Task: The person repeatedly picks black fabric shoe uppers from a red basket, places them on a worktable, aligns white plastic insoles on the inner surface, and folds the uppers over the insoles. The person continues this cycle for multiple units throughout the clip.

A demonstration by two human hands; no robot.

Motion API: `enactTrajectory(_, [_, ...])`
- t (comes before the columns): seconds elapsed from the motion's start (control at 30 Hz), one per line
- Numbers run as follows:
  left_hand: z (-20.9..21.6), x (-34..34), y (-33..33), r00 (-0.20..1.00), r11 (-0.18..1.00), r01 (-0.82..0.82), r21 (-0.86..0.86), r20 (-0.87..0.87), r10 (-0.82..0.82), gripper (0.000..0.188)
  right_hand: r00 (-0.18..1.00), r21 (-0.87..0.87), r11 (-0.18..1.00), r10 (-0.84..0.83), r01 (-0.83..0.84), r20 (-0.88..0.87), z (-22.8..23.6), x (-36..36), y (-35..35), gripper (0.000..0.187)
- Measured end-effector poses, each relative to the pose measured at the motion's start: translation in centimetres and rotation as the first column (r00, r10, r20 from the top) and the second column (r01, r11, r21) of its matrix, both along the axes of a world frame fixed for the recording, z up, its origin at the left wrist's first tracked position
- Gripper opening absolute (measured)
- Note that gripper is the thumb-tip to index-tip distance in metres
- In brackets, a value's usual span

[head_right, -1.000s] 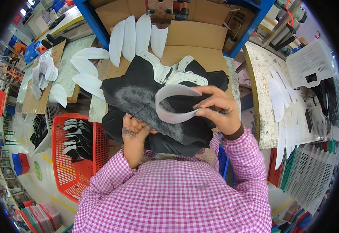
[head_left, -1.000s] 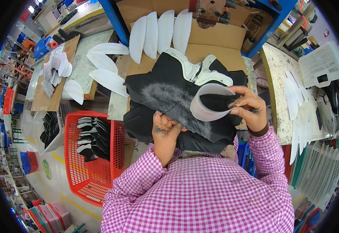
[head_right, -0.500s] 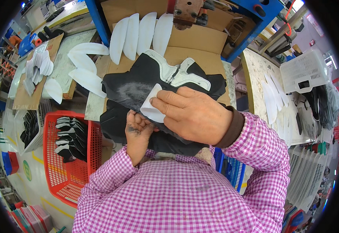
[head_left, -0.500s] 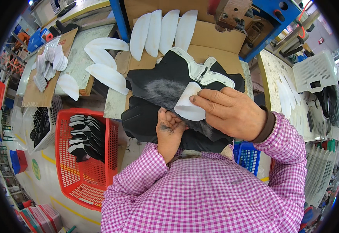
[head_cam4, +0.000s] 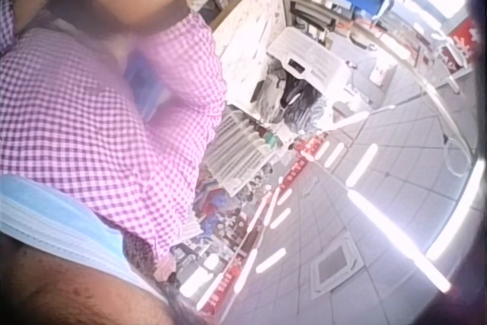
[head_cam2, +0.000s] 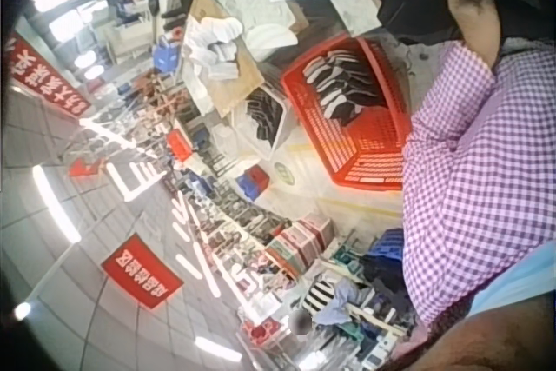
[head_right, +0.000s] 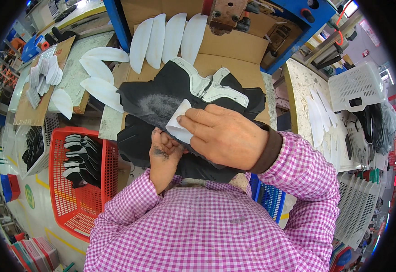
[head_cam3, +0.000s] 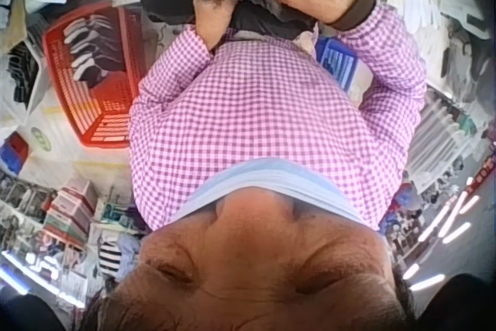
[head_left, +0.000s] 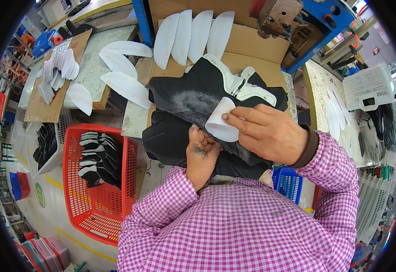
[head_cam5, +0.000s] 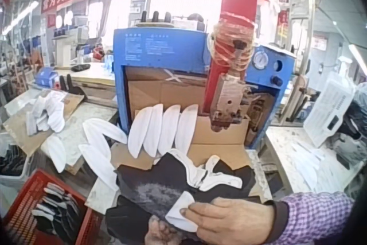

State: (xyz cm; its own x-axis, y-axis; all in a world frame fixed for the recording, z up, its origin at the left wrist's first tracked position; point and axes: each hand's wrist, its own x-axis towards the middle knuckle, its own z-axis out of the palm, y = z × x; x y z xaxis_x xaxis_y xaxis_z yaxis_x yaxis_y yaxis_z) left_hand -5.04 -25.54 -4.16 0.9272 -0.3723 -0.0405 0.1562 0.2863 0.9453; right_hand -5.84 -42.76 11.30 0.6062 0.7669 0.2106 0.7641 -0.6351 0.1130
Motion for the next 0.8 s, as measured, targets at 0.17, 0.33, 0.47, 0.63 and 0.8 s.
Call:
enactTrajectory(0.17, [0.8,2.2,1.8,0.911,0.995,0.045,0.088,0.405,-0.077,0.049,1.000,0.027,0.999,-0.020,0.020,-0.015,-0.2,-0.1,-1.0,0.014])
enactTrajectory(0.33, [2.0,5.3,2.1,0.944,0.895,0.195,-0.401,-0.172,-0.283,0.056,0.999,0.017,1.000,0.000,0.000,-0.034,-0.1,-0.3,-1.8,0.013])
enactTrajectory(0.47, [2.6,6.7,1.5,0.914,0.903,0.248,-0.350,-0.226,-0.338,0.054,0.999,0.043,0.999,0.007,-0.005,-0.049,-0.2,0.0,-1.9,0.013])
enactTrajectory(0.63, [2.6,7.5,0.8,0.936,0.939,0.344,0.000,0.078,-0.343,0.047,0.992,0.050,0.998,0.050,-0.044,-0.116,-0.4,0.6,-1.7,0.013])
enactTrajectory(0.8, [2.5,7.9,0.2,0.915,0.952,0.195,0.234,0.307,-0.263,0.036,0.981,0.084,0.994,0.081,-0.067,-0.175,-0.8,1.3,-0.9,0.012])
